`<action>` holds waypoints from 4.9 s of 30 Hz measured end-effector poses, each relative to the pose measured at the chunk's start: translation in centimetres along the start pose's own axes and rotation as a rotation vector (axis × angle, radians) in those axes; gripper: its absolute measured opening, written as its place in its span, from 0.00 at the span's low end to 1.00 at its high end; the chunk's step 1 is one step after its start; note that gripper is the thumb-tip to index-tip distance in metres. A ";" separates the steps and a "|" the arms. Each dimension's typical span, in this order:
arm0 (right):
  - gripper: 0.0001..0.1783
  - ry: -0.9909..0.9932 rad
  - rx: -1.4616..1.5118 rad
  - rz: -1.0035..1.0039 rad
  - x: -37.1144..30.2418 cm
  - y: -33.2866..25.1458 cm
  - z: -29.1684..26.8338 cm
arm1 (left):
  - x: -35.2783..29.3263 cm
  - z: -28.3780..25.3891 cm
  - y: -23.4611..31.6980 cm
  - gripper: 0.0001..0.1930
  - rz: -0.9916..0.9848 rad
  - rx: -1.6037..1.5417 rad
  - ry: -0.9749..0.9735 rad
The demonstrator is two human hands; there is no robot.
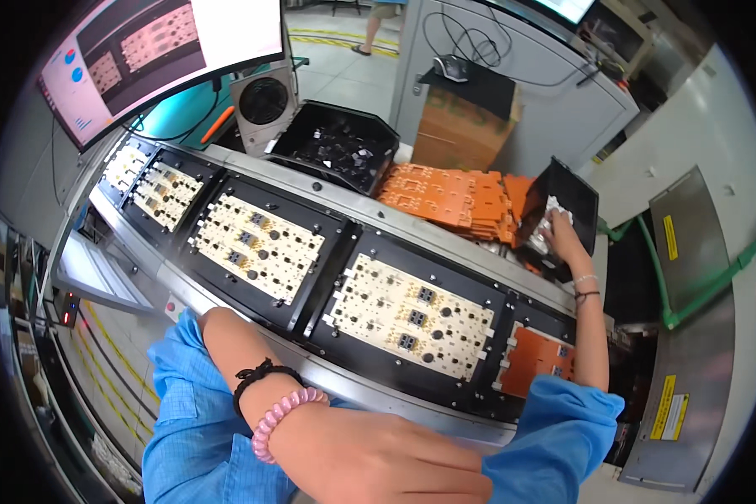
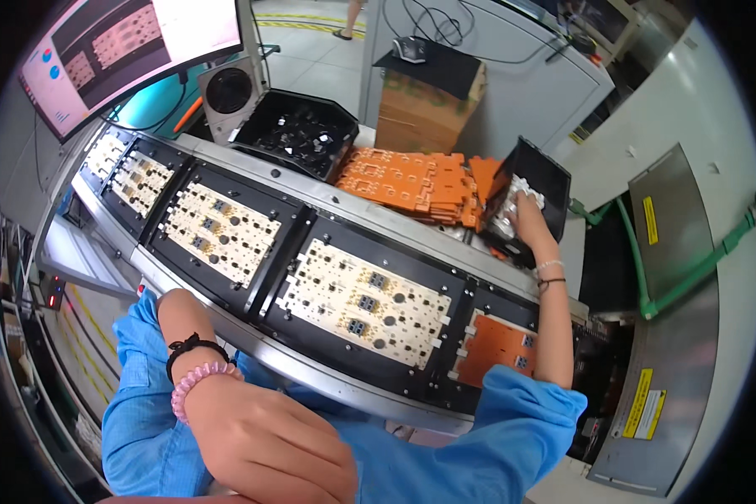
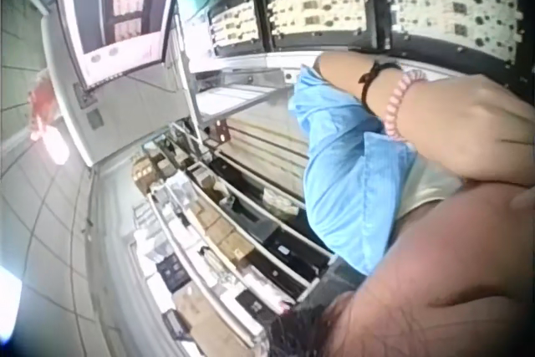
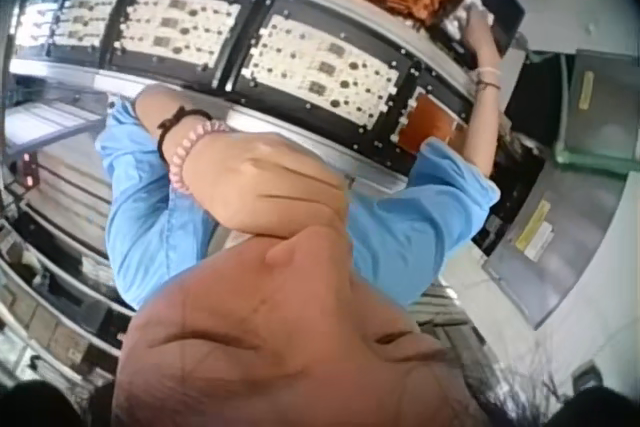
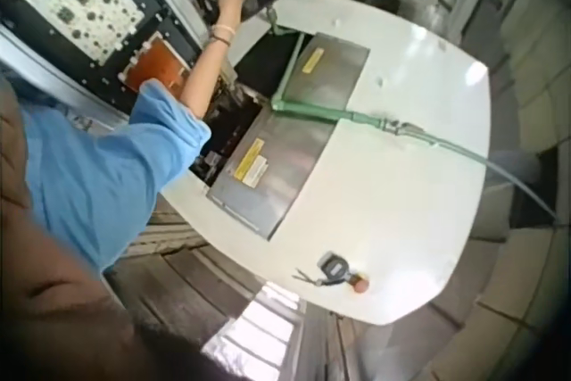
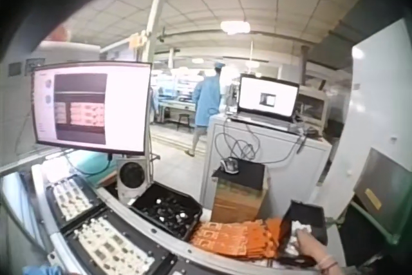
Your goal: Assembling electronic components onto circuit boards within protective orange frames on a manufacturing line.
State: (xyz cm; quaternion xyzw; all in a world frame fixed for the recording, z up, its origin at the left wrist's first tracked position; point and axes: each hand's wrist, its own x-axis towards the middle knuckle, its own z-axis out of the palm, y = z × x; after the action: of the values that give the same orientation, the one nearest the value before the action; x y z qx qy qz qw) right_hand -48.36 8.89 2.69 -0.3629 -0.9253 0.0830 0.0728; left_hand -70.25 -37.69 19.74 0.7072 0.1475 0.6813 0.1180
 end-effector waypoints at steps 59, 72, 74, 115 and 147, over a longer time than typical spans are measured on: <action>0.17 0.107 0.128 0.051 -26.7 -25.6 -0.5 | -7.2 -16.7 -12.4 0.06 -1.000 0.436 -0.290; 0.12 -0.034 0.008 -0.042 -25.1 -26.4 -1.9 | -7.7 -14.5 -12.8 0.06 -0.985 0.430 -0.421; 0.11 -0.060 0.008 0.005 -25.1 -26.5 -1.2 | -9.0 -14.0 -14.1 0.06 -0.914 0.451 -0.393; 0.10 0.113 0.320 -0.503 7.4 -35.9 -4.0 | -11.4 -13.3 -17.1 0.04 -0.532 0.724 -0.745; 0.07 -0.214 1.032 -0.201 9.8 -38.7 2.1 | -10.7 -46.0 -27.4 0.14 -1.144 0.983 -0.582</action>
State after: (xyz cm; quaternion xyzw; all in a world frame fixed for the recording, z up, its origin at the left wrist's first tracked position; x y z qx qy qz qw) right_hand -81.42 -12.58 9.33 -0.1793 -0.7967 0.5561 0.1544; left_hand -117.79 -17.79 1.77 0.6424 0.7324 0.1612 0.1576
